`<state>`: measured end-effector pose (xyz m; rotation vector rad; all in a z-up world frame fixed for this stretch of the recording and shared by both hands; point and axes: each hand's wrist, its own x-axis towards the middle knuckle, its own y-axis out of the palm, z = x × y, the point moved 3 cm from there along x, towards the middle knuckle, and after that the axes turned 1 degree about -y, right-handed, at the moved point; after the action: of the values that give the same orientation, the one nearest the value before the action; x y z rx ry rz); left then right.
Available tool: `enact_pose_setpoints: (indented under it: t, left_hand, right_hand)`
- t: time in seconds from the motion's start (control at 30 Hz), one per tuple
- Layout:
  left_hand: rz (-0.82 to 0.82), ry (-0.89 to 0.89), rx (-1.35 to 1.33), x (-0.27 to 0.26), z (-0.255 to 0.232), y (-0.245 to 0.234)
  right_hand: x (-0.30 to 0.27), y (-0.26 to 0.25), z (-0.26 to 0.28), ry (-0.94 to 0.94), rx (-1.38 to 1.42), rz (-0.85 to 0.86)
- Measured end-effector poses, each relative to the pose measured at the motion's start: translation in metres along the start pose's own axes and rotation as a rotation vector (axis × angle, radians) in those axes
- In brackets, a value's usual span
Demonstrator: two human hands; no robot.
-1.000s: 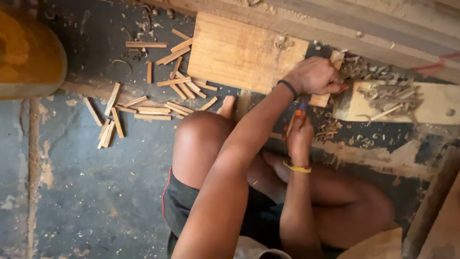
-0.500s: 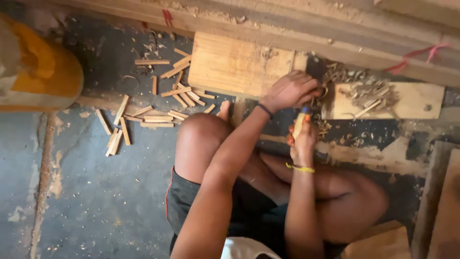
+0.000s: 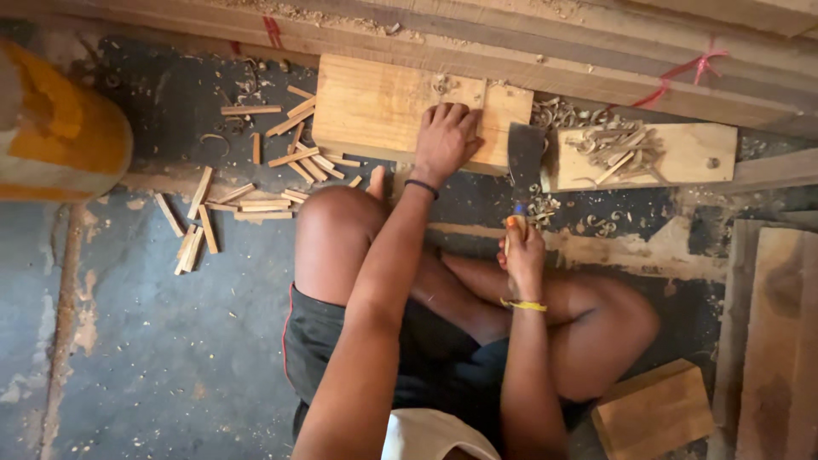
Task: The person sits on the floor and uses a chisel to carve a rectangular wooden block. They repeatedly strike the chisel with a mallet to remove wood shavings and shape the block.
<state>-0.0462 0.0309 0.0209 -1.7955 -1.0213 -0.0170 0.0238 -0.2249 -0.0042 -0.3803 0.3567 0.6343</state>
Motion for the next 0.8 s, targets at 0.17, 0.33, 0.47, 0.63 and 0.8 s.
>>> enact_pose_setpoints:
  t: [0.17, 0.33, 0.47, 0.63, 0.8]
  left_hand:
    - [-0.029, -0.028, 0.053, -0.004, 0.001, -0.001]
    - [0.010, -0.079, 0.066, -0.005, 0.002, -0.005]
    - [-0.067, -0.055, 0.058, -0.004, 0.001, -0.013]
    - [0.015, -0.034, 0.018, -0.004, 0.005, -0.011]
    - [-0.020, -0.007, 0.033, -0.007, 0.005, -0.011]
  right_hand:
    - [-0.003, 0.001, 0.003, 0.006, 0.017, 0.002]
    - [-0.008, 0.000, -0.002, 0.030, 0.049, 0.015]
    - [-0.011, -0.001, -0.004, 0.031, 0.080, 0.025]
    - [-0.013, 0.000, -0.001, 0.002, 0.083, 0.023]
    - [-0.016, 0.001, 0.005, -0.020, 0.106, 0.038]
